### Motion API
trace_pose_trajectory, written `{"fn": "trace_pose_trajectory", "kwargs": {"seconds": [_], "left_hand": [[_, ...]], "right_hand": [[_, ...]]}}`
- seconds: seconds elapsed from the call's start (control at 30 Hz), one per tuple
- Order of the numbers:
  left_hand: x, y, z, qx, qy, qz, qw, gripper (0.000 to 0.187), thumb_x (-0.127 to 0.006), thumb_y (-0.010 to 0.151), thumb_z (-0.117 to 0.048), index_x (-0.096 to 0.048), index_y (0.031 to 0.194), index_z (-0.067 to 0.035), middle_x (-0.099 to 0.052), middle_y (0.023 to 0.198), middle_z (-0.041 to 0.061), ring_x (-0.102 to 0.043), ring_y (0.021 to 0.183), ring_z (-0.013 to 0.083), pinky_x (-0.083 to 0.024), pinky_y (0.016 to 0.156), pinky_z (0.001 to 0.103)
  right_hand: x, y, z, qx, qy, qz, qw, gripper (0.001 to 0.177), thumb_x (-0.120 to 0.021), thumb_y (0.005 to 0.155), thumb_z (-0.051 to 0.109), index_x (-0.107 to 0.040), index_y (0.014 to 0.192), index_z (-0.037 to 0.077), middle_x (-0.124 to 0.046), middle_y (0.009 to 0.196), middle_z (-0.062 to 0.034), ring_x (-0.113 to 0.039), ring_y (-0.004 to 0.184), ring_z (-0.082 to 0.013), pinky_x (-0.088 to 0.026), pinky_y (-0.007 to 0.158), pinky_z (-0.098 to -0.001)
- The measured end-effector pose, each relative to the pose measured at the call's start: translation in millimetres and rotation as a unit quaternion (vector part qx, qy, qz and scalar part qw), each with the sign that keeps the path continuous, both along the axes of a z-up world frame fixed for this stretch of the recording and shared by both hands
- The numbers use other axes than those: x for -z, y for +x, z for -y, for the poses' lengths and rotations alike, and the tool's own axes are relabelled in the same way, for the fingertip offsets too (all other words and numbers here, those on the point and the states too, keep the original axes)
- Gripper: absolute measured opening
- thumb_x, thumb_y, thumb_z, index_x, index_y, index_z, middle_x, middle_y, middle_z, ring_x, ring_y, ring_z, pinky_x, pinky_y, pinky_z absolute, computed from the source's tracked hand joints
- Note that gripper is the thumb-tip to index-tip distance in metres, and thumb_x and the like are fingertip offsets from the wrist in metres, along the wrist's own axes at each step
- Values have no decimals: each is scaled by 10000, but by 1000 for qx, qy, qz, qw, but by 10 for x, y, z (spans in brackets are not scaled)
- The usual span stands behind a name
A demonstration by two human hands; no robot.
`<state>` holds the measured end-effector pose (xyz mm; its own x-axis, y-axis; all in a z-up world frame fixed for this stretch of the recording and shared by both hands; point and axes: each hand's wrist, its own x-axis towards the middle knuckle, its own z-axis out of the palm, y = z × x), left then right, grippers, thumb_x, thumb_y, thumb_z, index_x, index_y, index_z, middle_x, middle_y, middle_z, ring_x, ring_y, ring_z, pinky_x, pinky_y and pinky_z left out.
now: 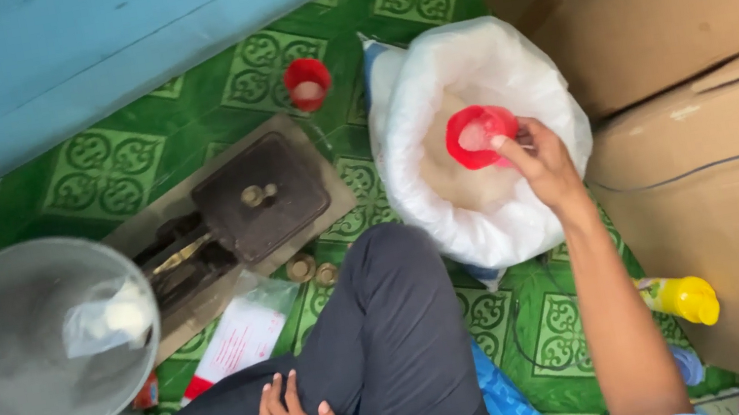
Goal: Manual packaging of white powdered food from a large sack into small plastic bags using a scoop and a funnel-like container.
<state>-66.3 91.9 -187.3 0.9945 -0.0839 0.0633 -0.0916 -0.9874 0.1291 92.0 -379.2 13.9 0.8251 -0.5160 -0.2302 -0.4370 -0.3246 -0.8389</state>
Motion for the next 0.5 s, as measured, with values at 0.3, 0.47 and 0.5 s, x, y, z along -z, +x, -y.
{"fn": "trace_pose_trajectory", "kwargs": {"seconds": [0.3, 0.47, 0.5], "left_hand": [[100, -11, -73, 3, -63, 3, 998, 697, -422, 771, -605, -571, 1346, -242, -547, 1388, 25, -481, 1315, 249, -376, 926, 462], [95, -3, -102, -10, -95, 38, 995, 704, -448, 746, -620, -596, 1305, -219, -562, 1350, 40, -488, 1293, 255, -366, 922, 465], [84, -1, -105, -5, -114, 51, 992, 693, -462, 746, -615, -603, 1292, -213, -572, 1333, 48, -497, 1283, 260, -366, 923, 467]], "right_hand": [[-1145, 352, -1228, -139, -46, 27, 989, 485, -611, 885, 338, -580, 1246, 16, -630, 1067, -99, -583, 966, -148, -482, 780, -260], [-1427, 621, -2185, -230, -56, 59, 970, 478, -642, 854, 285, -564, 1242, 18, -626, 1116, -81, -588, 1002, -151, -501, 866, -278], [-1433, 656, -2357, -245, -75, 74, 964, 495, -665, 829, 272, -566, 1243, 20, -617, 1139, -84, -583, 999, -151, -510, 867, -298]]}}
